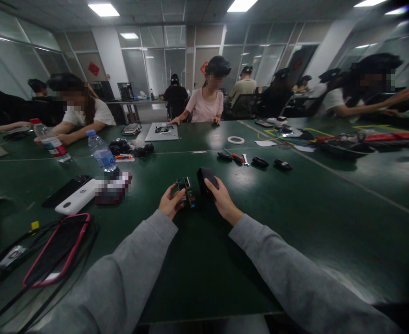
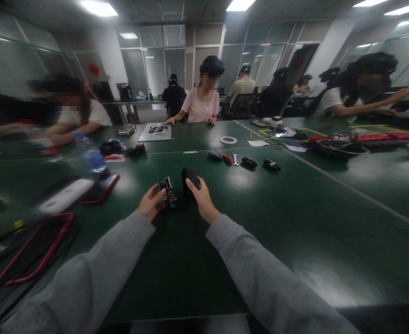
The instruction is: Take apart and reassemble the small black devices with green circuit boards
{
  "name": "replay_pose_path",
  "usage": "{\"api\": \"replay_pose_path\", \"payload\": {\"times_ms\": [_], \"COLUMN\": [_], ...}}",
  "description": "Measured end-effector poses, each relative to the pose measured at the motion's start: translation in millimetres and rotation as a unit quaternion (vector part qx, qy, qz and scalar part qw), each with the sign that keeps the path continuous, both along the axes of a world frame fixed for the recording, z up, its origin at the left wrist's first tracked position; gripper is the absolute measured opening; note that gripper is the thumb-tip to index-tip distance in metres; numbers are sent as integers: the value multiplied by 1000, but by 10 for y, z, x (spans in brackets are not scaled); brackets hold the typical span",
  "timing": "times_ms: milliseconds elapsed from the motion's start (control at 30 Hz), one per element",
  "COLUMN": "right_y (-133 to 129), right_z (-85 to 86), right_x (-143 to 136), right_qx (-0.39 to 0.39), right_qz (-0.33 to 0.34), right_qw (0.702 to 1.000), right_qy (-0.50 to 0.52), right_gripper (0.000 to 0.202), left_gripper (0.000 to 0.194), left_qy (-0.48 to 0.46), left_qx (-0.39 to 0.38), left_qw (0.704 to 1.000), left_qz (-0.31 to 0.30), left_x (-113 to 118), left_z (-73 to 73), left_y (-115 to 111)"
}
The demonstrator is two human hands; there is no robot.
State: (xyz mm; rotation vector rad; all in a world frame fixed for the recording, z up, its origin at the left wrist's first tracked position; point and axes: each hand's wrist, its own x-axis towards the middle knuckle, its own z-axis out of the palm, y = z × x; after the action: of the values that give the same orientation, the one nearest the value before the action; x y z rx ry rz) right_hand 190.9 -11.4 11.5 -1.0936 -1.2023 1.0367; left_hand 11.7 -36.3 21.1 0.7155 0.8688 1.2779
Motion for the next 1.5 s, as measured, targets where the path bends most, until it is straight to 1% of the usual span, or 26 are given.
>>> {"api": "replay_pose_path", "payload": {"times_ms": [67,100,233,333,400,533,600,700,800,867,1133,1300,1400,1467,1500], "right_y": [4,4,-6,-7,6,44,55,61,71,87,165,180,193,198,195], "right_z": [32,43,52,33,17,-12,-21,-26,-27,-28,-66,-95,-113,-113,-104], "right_x": [11,11,-5,-6,2,19,26,41,68,90,171,197,213,223,225], "right_qx": [-29,-41,-81,-105,-94,-45,-30,-21,-36,-37,23,42,47,59,71], "right_qz": [42,50,20,26,30,39,43,41,51,53,-1,8,23,9,-11], "right_qw": [998,997,994,991,994,998,998,998,998,998,991,979,974,972,970], "right_qy": [29,41,64,74,56,-6,-35,-52,-27,-25,-129,-202,-221,-228,-234], "right_gripper": [63,66,79,76,68,52,47,48,52,50,40,38,37,34,33], "left_gripper": [62,63,63,63,63,63,64,65,65,65,65,66,68,68,68], "left_qy": [6,9,7,-6,-9,-8,-12,-15,-19,-20,-26,-32,-31,-30,-31], "left_qx": [-7,-10,-11,-10,-10,-17,-22,-20,-14,-14,-19,-17,-21,-20,-20], "left_qw": [1000,1000,1000,1000,1000,1000,1000,1000,1000,1000,999,999,999,999,999], "left_qz": [4,7,13,11,11,13,13,9,3,3,5,11,15,11,7], "left_x": [-4,-6,-3,0,0,-10,-15,-18,-16,-14,-20,-20,-25,-31,-34], "left_z": [-7,-10,-10,-3,-2,-9,-10,-2,14,24,38,8,-3,-1,2], "left_y": [7,10,17,15,15,26,31,28,18,11,6,16,24,26,25]}}
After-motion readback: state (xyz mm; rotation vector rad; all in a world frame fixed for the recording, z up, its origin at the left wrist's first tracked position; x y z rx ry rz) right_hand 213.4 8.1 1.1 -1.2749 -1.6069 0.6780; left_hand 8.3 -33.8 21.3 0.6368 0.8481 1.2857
